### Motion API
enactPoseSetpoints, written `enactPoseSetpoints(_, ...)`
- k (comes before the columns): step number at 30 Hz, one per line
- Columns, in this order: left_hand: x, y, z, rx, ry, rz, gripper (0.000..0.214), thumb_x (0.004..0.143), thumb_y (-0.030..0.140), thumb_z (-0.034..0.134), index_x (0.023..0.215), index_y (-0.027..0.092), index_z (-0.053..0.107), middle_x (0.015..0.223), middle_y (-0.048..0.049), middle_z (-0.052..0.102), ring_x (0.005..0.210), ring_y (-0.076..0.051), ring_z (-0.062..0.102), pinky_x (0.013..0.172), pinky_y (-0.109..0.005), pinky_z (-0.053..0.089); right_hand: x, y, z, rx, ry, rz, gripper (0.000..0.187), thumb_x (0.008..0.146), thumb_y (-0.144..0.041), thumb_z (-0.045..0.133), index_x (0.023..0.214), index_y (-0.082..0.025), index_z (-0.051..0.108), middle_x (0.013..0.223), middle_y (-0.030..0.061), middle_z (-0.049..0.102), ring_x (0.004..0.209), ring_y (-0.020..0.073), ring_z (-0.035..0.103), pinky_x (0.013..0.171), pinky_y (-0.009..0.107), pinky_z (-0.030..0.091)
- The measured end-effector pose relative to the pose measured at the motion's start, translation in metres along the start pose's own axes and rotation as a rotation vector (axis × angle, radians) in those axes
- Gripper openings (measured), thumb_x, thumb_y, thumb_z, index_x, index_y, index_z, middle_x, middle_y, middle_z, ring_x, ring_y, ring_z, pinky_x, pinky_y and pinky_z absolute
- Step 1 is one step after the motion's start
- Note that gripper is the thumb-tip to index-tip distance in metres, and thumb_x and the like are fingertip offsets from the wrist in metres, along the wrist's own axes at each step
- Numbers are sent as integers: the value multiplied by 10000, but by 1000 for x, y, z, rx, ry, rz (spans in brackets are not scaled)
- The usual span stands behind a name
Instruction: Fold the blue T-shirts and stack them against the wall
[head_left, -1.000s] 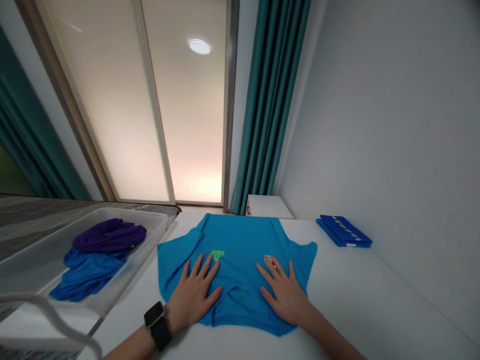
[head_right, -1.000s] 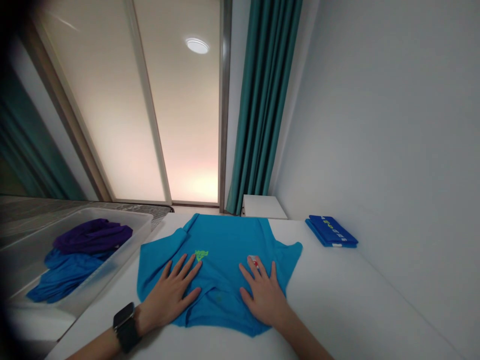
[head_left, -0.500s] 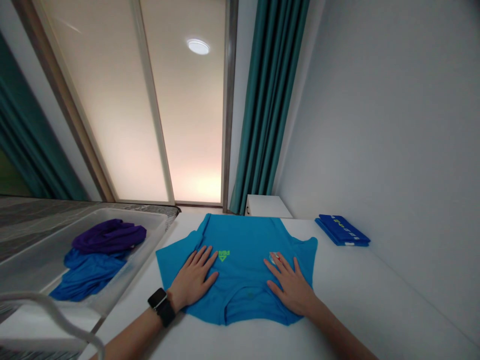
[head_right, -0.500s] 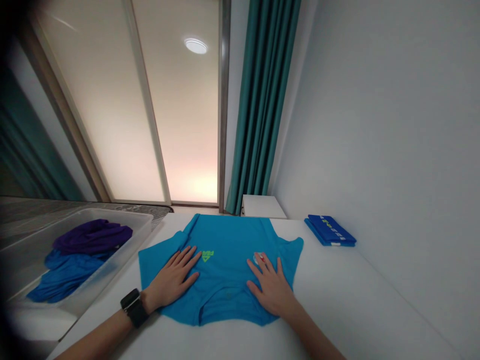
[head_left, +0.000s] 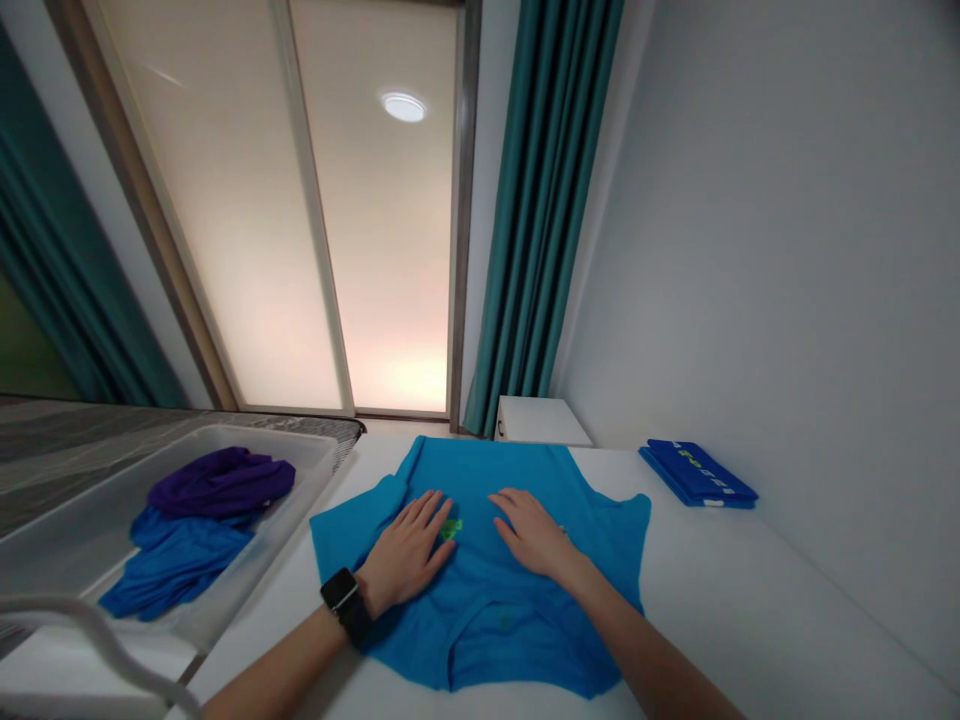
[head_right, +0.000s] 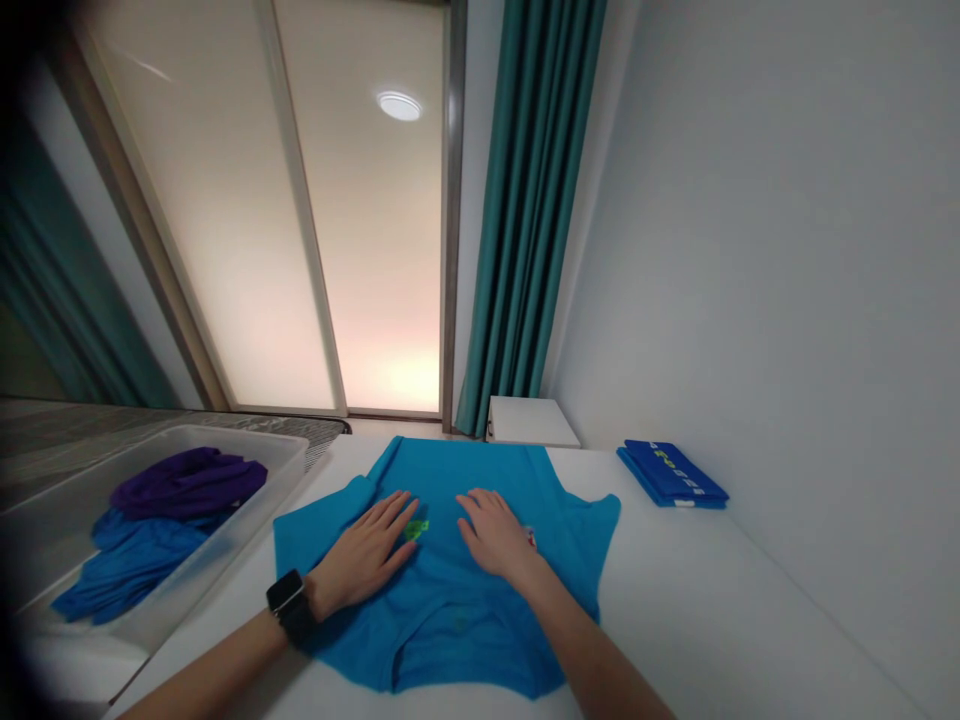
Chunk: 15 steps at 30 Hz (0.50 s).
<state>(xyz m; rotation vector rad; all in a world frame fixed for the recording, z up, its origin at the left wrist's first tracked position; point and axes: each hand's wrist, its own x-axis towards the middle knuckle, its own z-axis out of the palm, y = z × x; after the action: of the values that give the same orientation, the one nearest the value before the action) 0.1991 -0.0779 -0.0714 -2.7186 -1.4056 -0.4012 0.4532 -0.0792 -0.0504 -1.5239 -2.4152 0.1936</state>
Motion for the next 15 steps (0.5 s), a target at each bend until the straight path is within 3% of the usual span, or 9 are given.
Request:
enactPoseSetpoints(6,29,-15,-5,34,-24,-46,513,965,463,403,1423,236,433,1481,-104,454,1376,-275,390,1143,-468,277,31,7,28,-76,-38,42,549,998,-439,270,1488,-210,365,1574,106,275,1462,252,196,1180,505,139)
enactPoseSetpoints(11,56,-49,-23,79,-50,-283,454,929,312,403,1364,209,478,1319,-135,570,1236,-298,495,1011,-457,377,18,15,35,-73,-95,51,609,995,-541,192,1525,-249,266,1601,72,165,1478,255,110,1172,566,42)
enactPoseSetpoints(15,73,-74,-22,45,-87,-433,452,917,300,392,1346,187,482,1259,-142,608,1189,-291,532,960,-432,402,1,13,35,-57,-94,55,616,990,-565,194,1527,-271,254,1603,57,150,1478,257,108,1171,570,34)
